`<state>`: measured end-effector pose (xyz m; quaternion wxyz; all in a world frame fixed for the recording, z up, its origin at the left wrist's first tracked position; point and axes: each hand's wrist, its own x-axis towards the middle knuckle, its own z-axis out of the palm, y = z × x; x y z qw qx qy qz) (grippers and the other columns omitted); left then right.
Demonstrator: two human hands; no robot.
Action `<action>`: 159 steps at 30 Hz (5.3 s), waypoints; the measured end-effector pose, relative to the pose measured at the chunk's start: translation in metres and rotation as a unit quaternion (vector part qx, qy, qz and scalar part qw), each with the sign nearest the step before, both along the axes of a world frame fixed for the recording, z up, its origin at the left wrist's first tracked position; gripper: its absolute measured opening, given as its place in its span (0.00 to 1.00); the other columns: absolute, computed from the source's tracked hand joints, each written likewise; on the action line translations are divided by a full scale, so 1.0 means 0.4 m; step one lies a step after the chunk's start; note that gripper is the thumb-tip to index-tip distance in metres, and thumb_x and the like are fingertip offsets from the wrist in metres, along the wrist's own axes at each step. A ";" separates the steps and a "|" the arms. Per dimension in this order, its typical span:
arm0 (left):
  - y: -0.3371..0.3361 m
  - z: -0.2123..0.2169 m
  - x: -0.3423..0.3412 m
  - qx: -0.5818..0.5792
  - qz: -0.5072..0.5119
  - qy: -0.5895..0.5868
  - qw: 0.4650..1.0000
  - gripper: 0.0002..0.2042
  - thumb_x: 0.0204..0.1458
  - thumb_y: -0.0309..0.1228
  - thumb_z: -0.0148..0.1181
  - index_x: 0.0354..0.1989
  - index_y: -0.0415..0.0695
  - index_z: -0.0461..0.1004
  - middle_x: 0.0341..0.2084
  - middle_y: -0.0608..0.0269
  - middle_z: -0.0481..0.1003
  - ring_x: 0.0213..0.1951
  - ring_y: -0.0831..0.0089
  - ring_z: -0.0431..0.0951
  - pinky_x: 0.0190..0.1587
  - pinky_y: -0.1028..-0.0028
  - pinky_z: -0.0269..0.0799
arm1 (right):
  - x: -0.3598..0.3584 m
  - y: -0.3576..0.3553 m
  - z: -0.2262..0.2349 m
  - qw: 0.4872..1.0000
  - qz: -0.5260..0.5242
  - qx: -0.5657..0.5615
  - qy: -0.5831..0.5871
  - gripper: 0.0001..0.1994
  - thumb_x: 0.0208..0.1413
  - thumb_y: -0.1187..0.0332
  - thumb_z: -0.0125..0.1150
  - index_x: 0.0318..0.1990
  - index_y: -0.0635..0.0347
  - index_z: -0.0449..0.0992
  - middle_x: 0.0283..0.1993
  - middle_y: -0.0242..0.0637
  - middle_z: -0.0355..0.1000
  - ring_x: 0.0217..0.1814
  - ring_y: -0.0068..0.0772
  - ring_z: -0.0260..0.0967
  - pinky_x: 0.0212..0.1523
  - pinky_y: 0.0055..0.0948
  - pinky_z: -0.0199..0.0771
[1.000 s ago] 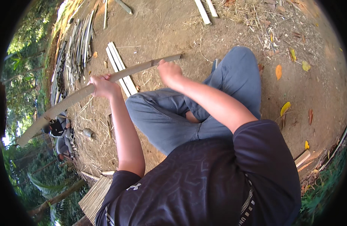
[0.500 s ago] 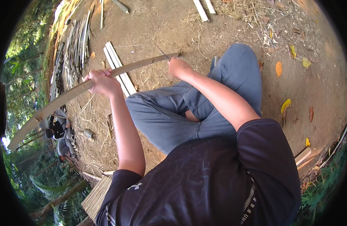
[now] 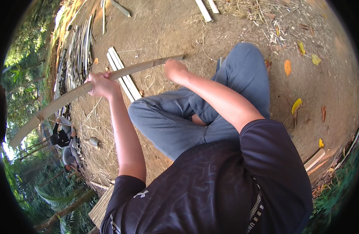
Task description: The person shaves a long strip of bamboo using a small knife while sitting on the ground, removing thin layers along the length of the material.
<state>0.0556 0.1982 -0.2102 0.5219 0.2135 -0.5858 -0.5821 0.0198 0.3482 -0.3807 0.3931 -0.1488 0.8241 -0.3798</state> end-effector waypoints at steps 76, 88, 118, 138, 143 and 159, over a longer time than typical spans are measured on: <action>-0.089 -0.052 0.082 0.053 -0.094 0.036 0.994 0.10 0.56 0.16 0.43 0.30 0.49 0.55 0.09 0.69 0.56 0.10 0.79 0.58 0.12 0.73 0.62 | -0.051 0.041 -0.225 0.989 -0.095 0.106 0.039 0.19 0.67 0.59 0.43 0.51 0.65 0.73 0.51 0.54 0.75 0.54 0.53 0.74 0.50 0.49 0.75; -0.022 -0.028 0.074 0.019 -0.128 0.031 0.991 0.12 0.54 0.15 0.41 0.28 0.49 0.54 0.08 0.69 0.55 0.09 0.78 0.57 0.10 0.71 0.61 | 0.059 0.053 0.017 0.996 -0.012 -0.030 0.089 0.21 0.70 0.58 0.40 0.49 0.72 0.67 0.38 0.62 0.75 0.42 0.61 0.76 0.43 0.53 0.75; -0.023 -0.021 0.020 0.025 -0.084 0.025 0.996 0.11 0.55 0.17 0.43 0.25 0.49 0.56 0.08 0.71 0.55 0.09 0.80 0.56 0.11 0.74 0.60 | -0.008 0.039 -0.125 0.997 -0.039 0.009 0.066 0.18 0.70 0.63 0.37 0.51 0.74 0.65 0.42 0.58 0.75 0.44 0.54 0.77 0.44 0.46 0.77; -0.185 -0.090 0.097 0.099 -0.048 0.036 0.993 0.12 0.58 0.19 0.45 0.25 0.51 0.57 0.09 0.73 0.54 0.11 0.81 0.55 0.14 0.77 0.59 | 0.005 0.012 -0.168 0.991 -0.002 0.095 0.096 0.15 0.64 0.74 0.40 0.52 0.73 0.68 0.43 0.54 0.77 0.43 0.46 0.79 0.37 0.42 0.81; -0.171 -0.078 0.104 0.099 -0.035 0.028 0.994 0.12 0.57 0.19 0.44 0.25 0.52 0.57 0.08 0.73 0.54 0.10 0.81 0.54 0.12 0.76 0.59 | -0.018 0.032 -0.173 0.993 -0.043 0.084 0.067 0.16 0.65 0.76 0.36 0.55 0.75 0.66 0.45 0.56 0.76 0.44 0.47 0.78 0.40 0.39 0.82; -0.106 -0.037 0.066 0.047 -0.116 0.010 0.992 0.13 0.55 0.16 0.44 0.25 0.50 0.54 0.08 0.71 0.56 0.10 0.79 0.59 0.12 0.74 0.62 | -0.051 0.048 -0.327 0.990 -0.006 0.143 0.006 0.22 0.59 0.69 0.49 0.58 0.71 0.69 0.58 0.56 0.72 0.60 0.52 0.71 0.58 0.45 0.72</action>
